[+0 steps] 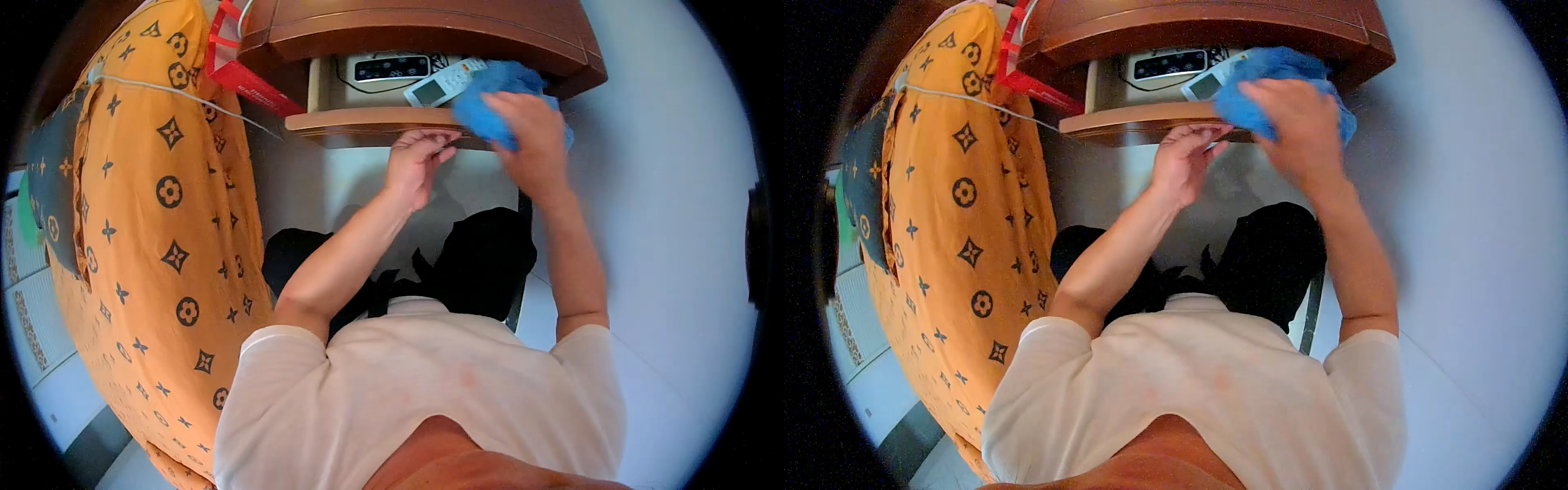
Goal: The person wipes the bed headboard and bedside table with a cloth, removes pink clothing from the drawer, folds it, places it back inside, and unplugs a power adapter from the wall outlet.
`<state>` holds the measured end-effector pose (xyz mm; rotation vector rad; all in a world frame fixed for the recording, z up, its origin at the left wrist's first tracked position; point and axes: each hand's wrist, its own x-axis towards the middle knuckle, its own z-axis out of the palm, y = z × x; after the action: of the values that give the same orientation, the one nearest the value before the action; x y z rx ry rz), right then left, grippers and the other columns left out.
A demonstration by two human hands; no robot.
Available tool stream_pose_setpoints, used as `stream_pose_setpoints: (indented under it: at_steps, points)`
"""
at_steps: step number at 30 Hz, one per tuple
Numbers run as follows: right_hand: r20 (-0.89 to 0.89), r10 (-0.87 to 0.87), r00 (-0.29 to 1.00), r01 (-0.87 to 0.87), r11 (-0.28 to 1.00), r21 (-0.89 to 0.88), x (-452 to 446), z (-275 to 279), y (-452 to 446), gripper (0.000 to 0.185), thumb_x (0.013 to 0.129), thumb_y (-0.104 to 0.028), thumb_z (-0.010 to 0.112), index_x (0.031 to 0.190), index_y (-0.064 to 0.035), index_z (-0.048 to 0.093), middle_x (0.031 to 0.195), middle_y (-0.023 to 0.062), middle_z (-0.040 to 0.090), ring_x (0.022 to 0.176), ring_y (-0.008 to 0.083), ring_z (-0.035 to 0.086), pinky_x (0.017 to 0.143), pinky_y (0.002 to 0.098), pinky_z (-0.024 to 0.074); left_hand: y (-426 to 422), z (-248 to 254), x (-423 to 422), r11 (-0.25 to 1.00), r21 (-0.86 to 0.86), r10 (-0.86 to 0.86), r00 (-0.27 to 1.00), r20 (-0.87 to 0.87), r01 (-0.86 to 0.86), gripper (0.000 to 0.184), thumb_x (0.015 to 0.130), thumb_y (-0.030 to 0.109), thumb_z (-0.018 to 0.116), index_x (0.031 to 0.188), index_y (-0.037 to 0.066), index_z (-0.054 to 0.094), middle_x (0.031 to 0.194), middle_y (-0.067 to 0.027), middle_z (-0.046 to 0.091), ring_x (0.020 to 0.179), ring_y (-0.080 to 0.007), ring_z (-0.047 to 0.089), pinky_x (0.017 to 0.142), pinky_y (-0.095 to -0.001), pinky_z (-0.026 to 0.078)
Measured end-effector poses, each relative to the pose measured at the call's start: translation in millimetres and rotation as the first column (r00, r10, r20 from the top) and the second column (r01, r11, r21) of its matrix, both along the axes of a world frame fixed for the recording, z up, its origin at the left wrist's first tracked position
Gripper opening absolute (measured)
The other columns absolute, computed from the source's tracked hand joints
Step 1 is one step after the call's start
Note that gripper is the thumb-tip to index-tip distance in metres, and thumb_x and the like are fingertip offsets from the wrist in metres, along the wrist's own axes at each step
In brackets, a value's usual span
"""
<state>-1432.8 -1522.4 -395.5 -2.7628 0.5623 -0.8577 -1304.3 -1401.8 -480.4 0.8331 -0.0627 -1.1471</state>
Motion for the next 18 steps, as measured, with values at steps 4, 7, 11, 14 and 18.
stream_pose_setpoints:
  at_steps: [4, 7, 11, 14, 18]
  points:
    - [-0.131, -0.034, 0.991, 0.032, 0.999, -0.015, 30, -2, 20, 0.056, 0.062, -0.002, 0.068, 0.114, -0.0175, 0.055, 0.113, 0.0019, 0.055, 0.106, 0.0232, 0.049, 0.087, 0.0419, 0.0334, 1, -6, 2, 0.999, -0.030, -0.040, 0.999, 0.004, 0.041, 0.014, 0.080, 0.003, 0.053, 0.093, 0.002, 0.058, 0.102, -0.0108, 0.061, 0.098, -0.0224, 0.055, 0.087, -0.0375, 0.042]
    - [-0.100, -0.031, 0.994, 0.028, 0.999, -0.033, 19, -3, 10, 0.056, 0.063, -0.001, 0.067, 0.114, -0.0179, 0.055, 0.113, 0.0015, 0.055, 0.106, 0.0231, 0.049, 0.088, 0.0423, 0.0335, -9, -10, 0, 0.998, -0.055, -0.005, 0.999, -0.036, 0.003, 0.013, 0.079, 0.003, 0.054, 0.091, 0.003, 0.059, 0.100, -0.0110, 0.061, 0.098, -0.0236, 0.056, 0.087, -0.0382, 0.042]
    - [0.079, -0.088, 0.993, 0.084, 0.995, 0.058, -28, -2, -18, 0.051, 0.065, 0.001, 0.064, 0.112, -0.0177, 0.057, 0.110, 0.0015, 0.057, 0.104, 0.0226, 0.052, 0.089, 0.0380, 0.0378, -3, -9, -1, 0.997, -0.067, 0.023, 0.998, -0.050, -0.026, 0.010, 0.078, 0.002, 0.056, 0.087, 0.005, 0.060, 0.096, -0.0109, 0.063, 0.099, -0.0254, 0.057, 0.085, -0.0389, 0.043]
    - [0.180, -0.519, 0.835, 0.429, 0.821, 0.376, -86, 14, -24, 0.040, 0.073, 0.002, 0.062, 0.112, -0.0086, 0.057, 0.105, 0.0072, 0.061, 0.100, 0.0193, 0.055, 0.088, 0.0323, 0.0422, 0, -11, 1, 0.996, -0.087, 0.019, 0.998, -0.052, -0.024, 0.009, 0.078, 0.002, 0.056, 0.086, 0.005, 0.060, 0.095, -0.0104, 0.063, 0.099, -0.0256, 0.057, 0.084, -0.0391, 0.043]
    - [0.694, -0.585, 0.418, -0.091, 0.734, 0.673, -142, 39, -16, 0.033, 0.073, 0.001, 0.055, 0.106, 0.0056, 0.055, 0.102, 0.0182, 0.059, 0.097, 0.0313, 0.057, 0.085, 0.0415, 0.0474, -3, -13, -2, 0.994, -0.106, 0.010, 0.999, -0.049, -0.015, 0.010, 0.079, 0.002, 0.055, 0.087, 0.005, 0.060, 0.095, -0.0092, 0.063, 0.099, -0.0251, 0.057, 0.084, -0.0386, 0.044]
